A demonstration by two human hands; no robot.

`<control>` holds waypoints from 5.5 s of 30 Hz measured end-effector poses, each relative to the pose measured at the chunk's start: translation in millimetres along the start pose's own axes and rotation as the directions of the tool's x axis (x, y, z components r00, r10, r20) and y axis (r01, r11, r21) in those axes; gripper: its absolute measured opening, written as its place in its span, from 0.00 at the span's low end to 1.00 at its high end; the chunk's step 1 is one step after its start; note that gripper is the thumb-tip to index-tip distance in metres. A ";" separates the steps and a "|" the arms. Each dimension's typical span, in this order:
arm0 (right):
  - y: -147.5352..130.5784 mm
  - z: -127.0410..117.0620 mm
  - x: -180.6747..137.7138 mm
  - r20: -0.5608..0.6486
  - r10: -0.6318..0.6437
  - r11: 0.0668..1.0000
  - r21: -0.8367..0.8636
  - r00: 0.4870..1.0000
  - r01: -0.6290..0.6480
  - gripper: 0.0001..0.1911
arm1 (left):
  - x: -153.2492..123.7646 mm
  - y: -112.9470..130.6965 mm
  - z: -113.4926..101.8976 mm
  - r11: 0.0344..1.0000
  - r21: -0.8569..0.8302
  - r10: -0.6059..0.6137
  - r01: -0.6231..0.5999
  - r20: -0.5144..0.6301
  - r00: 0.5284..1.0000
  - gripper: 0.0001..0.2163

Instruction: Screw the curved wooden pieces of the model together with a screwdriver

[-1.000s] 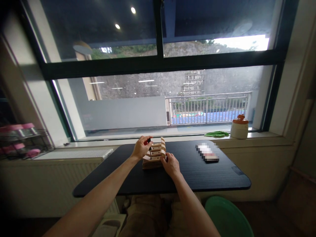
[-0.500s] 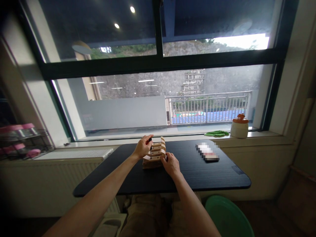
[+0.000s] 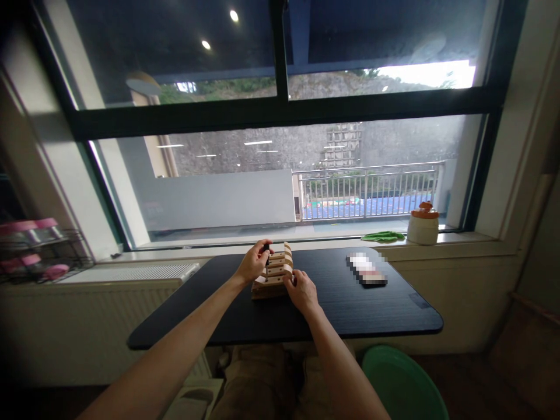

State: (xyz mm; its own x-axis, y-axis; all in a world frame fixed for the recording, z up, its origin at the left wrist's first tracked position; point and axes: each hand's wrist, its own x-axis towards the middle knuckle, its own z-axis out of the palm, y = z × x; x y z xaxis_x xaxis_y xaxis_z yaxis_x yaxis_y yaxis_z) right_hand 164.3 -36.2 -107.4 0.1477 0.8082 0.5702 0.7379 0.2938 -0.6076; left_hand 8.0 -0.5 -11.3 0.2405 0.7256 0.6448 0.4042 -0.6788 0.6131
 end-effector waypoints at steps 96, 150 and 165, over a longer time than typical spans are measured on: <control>1.6 2.0 -0.1 -0.007 -0.001 1.000 0.017 1.000 0.001 0.15 | 0.6 9.0 -2.6 0.984 -0.163 -0.052 0.067 0.091 0.994 0.10; 4.3 4.6 1.1 -0.009 -0.015 1.000 0.014 1.000 0.015 0.16 | 1.8 0.1 -6.9 0.965 0.258 0.111 -0.054 -0.212 0.971 0.06; 2.8 3.7 0.7 -0.005 -0.007 1.000 0.012 1.000 0.007 0.16 | 4.2 -7.1 -5.6 0.997 0.076 0.011 -0.003 -0.106 0.994 0.13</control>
State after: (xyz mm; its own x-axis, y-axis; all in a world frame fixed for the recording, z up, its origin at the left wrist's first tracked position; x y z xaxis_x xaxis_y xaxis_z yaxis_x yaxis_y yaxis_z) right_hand 164.1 -32.9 -110.7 0.1457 0.8036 0.5771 0.7313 0.3055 -0.6099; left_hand 1.2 6.7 -10.4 0.1502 0.7023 0.6958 0.4692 -0.6701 0.5751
